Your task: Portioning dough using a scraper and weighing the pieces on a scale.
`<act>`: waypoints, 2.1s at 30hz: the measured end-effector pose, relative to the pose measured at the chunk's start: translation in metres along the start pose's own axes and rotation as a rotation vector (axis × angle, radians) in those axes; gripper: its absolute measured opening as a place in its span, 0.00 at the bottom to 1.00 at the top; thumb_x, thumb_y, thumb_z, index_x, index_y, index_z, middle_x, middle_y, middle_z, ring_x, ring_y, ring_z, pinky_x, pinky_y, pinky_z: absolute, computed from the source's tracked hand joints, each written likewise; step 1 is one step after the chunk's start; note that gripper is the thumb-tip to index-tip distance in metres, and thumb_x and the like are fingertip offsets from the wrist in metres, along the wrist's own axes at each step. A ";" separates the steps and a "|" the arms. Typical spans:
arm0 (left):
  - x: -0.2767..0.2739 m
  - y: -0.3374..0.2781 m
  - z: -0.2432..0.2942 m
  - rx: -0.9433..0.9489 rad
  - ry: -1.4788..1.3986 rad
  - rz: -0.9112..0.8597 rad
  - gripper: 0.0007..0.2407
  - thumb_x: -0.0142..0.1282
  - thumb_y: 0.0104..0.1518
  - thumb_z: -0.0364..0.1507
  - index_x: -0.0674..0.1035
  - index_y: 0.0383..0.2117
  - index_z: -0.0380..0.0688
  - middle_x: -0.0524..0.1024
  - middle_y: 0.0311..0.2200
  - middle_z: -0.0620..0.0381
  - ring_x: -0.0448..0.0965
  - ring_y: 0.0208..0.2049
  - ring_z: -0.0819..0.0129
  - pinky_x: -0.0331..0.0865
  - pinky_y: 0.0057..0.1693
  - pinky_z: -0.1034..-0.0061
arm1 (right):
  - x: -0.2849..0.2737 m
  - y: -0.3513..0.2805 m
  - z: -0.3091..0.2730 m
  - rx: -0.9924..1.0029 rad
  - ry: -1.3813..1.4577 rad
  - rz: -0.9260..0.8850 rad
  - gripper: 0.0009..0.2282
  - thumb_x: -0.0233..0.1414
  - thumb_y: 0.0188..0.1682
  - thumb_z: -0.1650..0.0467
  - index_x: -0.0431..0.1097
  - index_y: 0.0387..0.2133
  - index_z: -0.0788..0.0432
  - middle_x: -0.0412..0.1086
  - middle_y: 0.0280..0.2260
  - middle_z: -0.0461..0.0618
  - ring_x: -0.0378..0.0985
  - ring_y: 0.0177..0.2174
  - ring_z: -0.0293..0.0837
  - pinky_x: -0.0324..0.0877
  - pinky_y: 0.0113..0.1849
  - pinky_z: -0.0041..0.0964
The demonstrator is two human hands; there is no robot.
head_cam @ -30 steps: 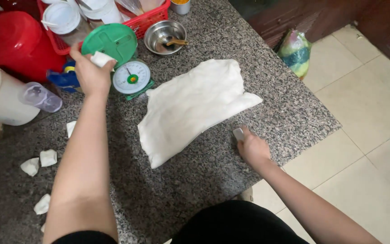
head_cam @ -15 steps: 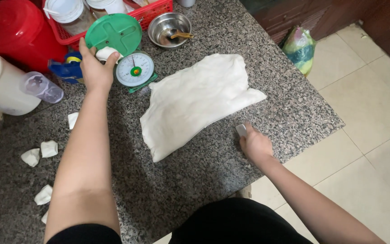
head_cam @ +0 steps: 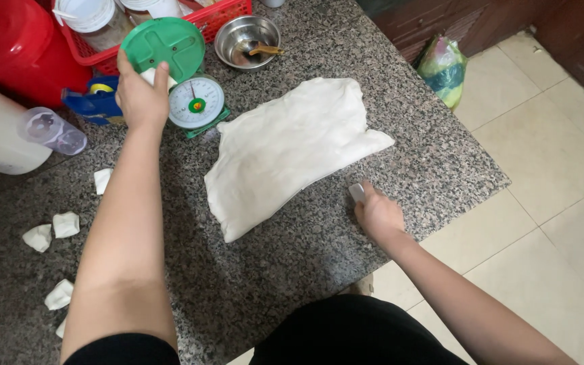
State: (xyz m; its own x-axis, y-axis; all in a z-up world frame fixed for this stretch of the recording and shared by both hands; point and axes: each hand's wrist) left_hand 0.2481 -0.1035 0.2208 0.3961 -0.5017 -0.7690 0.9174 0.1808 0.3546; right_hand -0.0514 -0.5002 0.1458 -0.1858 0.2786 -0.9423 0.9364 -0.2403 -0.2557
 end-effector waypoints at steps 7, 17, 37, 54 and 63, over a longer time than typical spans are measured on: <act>-0.017 -0.024 0.010 0.033 0.061 0.044 0.27 0.75 0.47 0.29 0.78 0.55 0.39 0.72 0.50 0.40 0.73 0.51 0.43 0.64 0.60 0.52 | 0.002 0.000 0.003 -0.020 -0.013 0.006 0.21 0.50 0.52 0.70 0.59 0.61 0.54 0.79 0.36 0.59 0.84 0.30 0.58 0.81 0.34 0.54; -0.122 -0.181 0.008 0.188 -0.244 0.616 0.20 0.59 0.51 0.13 0.61 0.44 0.41 0.60 0.46 0.49 0.63 0.50 0.55 0.65 0.55 0.62 | -0.003 0.002 0.001 -0.007 -0.005 -0.010 0.20 0.52 0.54 0.71 0.63 0.60 0.54 0.79 0.35 0.59 0.85 0.29 0.56 0.84 0.28 0.48; 0.042 -0.367 0.093 0.178 -0.393 -0.520 0.13 0.59 0.53 0.23 0.79 0.45 0.53 0.73 0.48 0.55 0.78 0.51 0.48 0.69 0.57 0.54 | 0.026 0.022 0.053 0.151 0.121 -0.057 0.20 0.55 0.52 0.61 0.70 0.55 0.58 0.77 0.44 0.68 0.80 0.48 0.67 0.77 0.48 0.61; 0.192 -0.371 0.206 0.193 -0.251 -0.977 0.14 0.65 0.52 0.29 0.80 0.43 0.37 0.73 0.44 0.40 0.80 0.49 0.41 0.77 0.55 0.55 | 0.019 -0.006 0.123 0.380 0.266 0.078 0.23 0.57 0.50 0.60 0.71 0.56 0.58 0.78 0.41 0.69 0.80 0.48 0.67 0.75 0.49 0.62; 0.114 -0.358 0.186 -0.110 -0.428 -0.810 0.09 0.59 0.58 0.20 0.77 0.44 0.35 0.64 0.52 0.36 0.69 0.58 0.37 0.73 0.59 0.56 | 0.021 -0.009 0.133 0.369 0.324 0.071 0.26 0.57 0.49 0.60 0.66 0.60 0.60 0.77 0.42 0.73 0.79 0.48 0.71 0.74 0.50 0.64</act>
State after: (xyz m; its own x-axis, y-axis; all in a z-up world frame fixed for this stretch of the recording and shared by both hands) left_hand -0.0426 -0.3828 0.1054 -0.3966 -0.7761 -0.4903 0.9153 -0.2934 -0.2760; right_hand -0.1033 -0.6159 0.0999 0.0314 0.5099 -0.8596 0.7644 -0.5664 -0.3080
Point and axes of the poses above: each hand's wrist, its own y-axis towards the middle knuckle, its own x-axis out of the palm, z = x × y
